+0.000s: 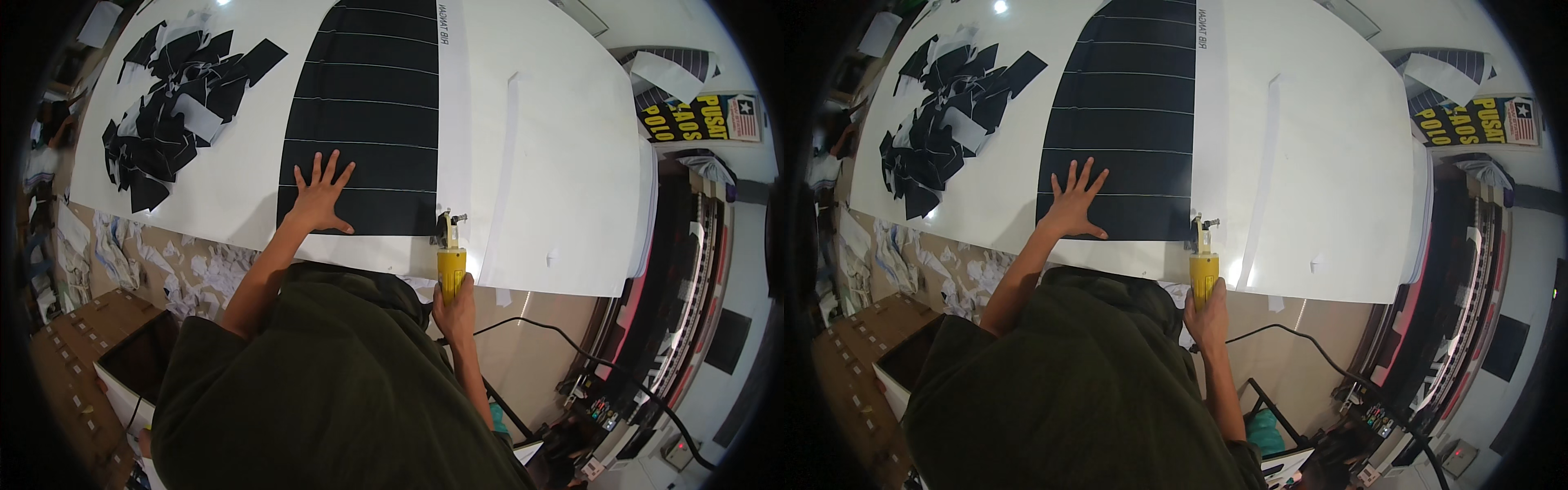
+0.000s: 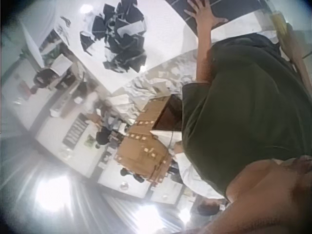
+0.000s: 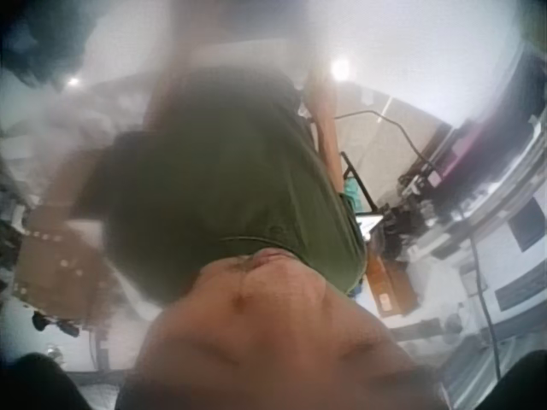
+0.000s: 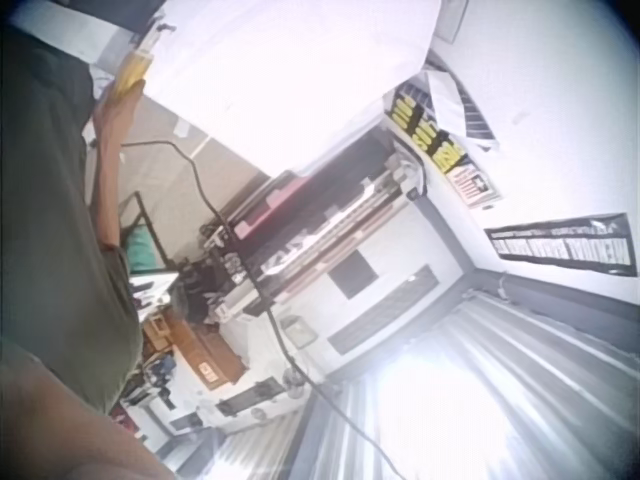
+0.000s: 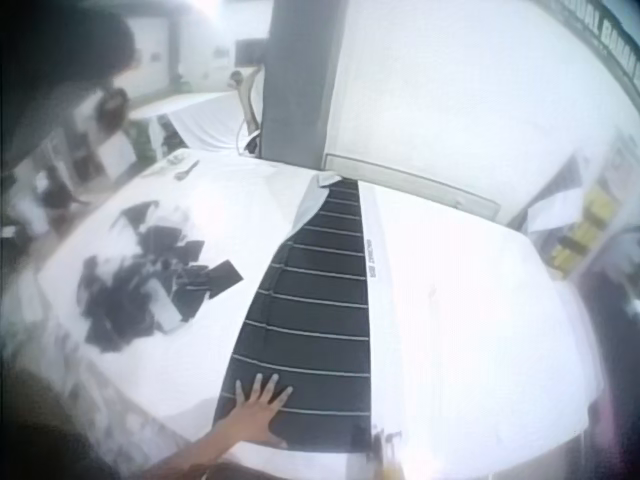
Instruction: The person uses a yellow electric rotary cutter to cut a large sheet of black fabric on a white table. They guide the tool along straight lines to separate the fabric into rectangular pieces, occasionally adjusting the material's position. Cut fabric pieces are stacked on the left side of the table.
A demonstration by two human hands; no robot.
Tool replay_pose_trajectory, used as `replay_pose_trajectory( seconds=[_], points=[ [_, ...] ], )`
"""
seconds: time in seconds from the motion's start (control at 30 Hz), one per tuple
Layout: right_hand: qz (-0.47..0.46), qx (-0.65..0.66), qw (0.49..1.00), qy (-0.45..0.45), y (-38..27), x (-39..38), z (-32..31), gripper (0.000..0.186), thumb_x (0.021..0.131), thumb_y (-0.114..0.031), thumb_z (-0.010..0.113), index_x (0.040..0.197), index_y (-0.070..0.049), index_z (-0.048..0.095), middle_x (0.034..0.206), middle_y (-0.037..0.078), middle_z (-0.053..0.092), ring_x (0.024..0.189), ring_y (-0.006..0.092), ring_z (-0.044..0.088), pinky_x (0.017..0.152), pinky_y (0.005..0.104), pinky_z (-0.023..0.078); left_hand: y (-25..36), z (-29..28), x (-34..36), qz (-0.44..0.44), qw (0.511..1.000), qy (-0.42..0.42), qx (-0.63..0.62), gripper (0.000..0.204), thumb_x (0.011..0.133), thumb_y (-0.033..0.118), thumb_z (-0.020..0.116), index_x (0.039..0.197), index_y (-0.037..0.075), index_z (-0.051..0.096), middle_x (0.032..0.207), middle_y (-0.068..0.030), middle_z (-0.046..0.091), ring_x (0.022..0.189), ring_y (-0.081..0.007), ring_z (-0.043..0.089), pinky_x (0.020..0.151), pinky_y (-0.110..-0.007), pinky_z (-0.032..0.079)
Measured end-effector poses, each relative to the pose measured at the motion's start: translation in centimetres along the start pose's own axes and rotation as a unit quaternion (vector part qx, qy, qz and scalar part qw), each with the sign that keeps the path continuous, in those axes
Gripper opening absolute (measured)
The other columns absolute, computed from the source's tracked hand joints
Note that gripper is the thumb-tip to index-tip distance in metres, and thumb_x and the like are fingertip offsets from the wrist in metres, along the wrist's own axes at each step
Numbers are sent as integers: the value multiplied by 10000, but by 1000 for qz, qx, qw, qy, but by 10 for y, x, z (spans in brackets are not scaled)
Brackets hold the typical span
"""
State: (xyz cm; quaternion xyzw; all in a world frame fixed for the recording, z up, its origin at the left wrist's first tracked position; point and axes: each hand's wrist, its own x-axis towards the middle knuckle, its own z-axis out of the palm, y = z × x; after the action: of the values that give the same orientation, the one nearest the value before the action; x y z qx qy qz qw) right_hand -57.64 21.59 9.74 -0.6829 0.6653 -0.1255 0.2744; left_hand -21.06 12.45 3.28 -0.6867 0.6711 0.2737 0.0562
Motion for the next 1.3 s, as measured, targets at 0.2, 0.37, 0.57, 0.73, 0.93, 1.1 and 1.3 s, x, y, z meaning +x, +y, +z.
replay_pose_trajectory(
  seconds=[0.2, 0.37, 0.57, 0.73, 0.93, 1.1, 1.3],
  points=[
    [-3, 17, 1000, 8, -8, 27, 4, 567, 931, -161, 722, 1336, 90, 415, 1067, 368, 619, 953, 563, 642, 795, 558, 536, -2, 0, 0, 1, 1000, 0, -3, 1556, 440, 620, 986, 1697, 275, 136, 1761, -168, -30, 1599, -485, -59, 1165, -827, 26],
    [17, 21, 1000, -1, -25, 56, -1, 526, 934, -164, 705, 1305, 87, 429, 1069, 371, 625, 955, 562, 647, 804, 552, 541, 0, -4, -1, 4, 1000, -5, -8, 1542, 456, 613, 984, 1697, 259, 140, 1760, -172, -24, 1599, -483, -57, 1159, -834, 36],
    [-37, -3, 999, 14, -32, 91, 2, 519, 952, -172, 685, 1277, 114, 399, 1021, 408, 639, 928, 581, 662, 786, 567, 547, -1, -4, -3, 6, 1000, 1, -14, 1525, 470, 608, 982, 1696, 251, 148, 1760, -174, -22, 1599, -484, -58, 1157, -836, 35],
    [11, 8, 1000, -11, -55, 122, -4, 438, 939, -182, 692, 1191, 66, 434, 1059, 382, 624, 967, 572, 637, 816, 565, 529, -2, -4, -3, 11, 1000, 5, -25, 1525, 466, 606, 984, 1695, 245, 156, 1758, -182, -20, 1598, -486, -66, 1154, -837, 17],
    [-11, 5, 1000, -2, -67, 160, -1, 428, 939, -182, 688, 1159, 69, 420, 1039, 391, 624, 936, 571, 647, 795, 566, 533, -3, -3, -2, 12, 1000, 5, -25, 1515, 471, 603, 983, 1694, 238, 166, 1757, -188, -23, 1597, -488, -70, 1151, -836, 12],
    [-44, -10, 999, 6, -56, 203, 11, 477, 952, -201, 688, 1202, 79, 395, 964, 399, 663, 804, 541, 696, 705, 544, 569, -2, -5, -4, 14, 999, 11, -28, 1511, 474, 601, 982, 1694, 233, 170, 1756, -193, -17, 1595, -498, -58, 1145, -839, 11],
    [-57, -18, 998, 13, -68, 250, 13, 462, 945, -214, 684, 1171, 72, 400, 943, 393, 672, 764, 530, 704, 661, 538, 573, -5, 0, -4, 26, 998, 36, -41, 1504, 469, 604, 977, 1692, 228, 185, 1754, -201, -8, 1593, -508, -35, 1135, -846, -1]
  ],
)
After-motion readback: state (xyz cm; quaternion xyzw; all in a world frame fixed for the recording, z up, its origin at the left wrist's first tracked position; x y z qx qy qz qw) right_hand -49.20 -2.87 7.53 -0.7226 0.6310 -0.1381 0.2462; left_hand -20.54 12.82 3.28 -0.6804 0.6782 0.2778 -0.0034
